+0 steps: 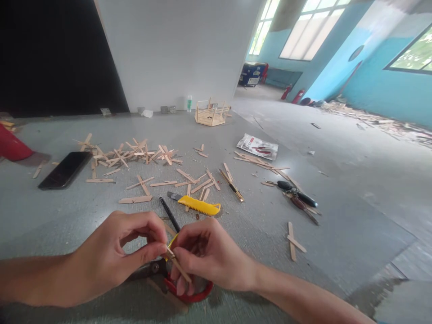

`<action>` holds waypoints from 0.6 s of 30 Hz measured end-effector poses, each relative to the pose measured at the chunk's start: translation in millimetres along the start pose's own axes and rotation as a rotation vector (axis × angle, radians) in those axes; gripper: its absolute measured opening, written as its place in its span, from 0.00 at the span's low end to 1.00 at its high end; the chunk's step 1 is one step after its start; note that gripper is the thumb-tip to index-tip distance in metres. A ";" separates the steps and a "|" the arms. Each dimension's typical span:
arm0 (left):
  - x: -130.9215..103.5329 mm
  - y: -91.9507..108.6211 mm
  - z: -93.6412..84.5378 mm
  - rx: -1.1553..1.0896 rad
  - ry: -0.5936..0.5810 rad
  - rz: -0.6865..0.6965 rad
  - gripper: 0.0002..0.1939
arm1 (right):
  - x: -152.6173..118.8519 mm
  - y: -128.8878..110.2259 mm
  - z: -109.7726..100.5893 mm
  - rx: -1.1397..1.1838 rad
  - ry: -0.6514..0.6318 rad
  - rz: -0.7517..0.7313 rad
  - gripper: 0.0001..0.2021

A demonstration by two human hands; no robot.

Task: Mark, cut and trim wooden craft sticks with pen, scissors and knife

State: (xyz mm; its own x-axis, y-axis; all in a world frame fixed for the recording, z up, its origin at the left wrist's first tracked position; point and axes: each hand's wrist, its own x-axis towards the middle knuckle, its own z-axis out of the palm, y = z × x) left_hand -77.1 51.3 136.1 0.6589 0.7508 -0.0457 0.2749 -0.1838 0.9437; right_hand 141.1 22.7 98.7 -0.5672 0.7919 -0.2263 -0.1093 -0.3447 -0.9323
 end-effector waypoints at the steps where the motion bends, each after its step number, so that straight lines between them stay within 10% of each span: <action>1: -0.6 0.8 -0.5 0.009 -0.003 0.012 0.06 | -0.3 -0.2 0.0 0.015 -0.002 -0.003 0.19; 7: 0.2 0.8 -1.7 0.064 0.012 -0.016 0.05 | -1.2 1.0 2.8 -0.098 0.104 -0.087 0.13; 14: 2.9 -4.6 5.2 0.147 -0.059 -0.061 0.13 | 0.6 6.8 6.2 -0.774 0.380 -0.631 0.04; 18: 2.9 -8.0 7.2 0.169 -0.063 -0.060 0.15 | 0.2 7.1 4.2 -0.918 0.374 -0.689 0.03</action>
State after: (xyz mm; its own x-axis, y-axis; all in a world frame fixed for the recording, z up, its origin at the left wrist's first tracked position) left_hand -72.4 50.4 126.1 0.6788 0.7235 -0.1254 0.4250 -0.2478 0.8706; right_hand 136.9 18.3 93.2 -0.3297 0.8180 0.4713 0.4112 0.5738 -0.7083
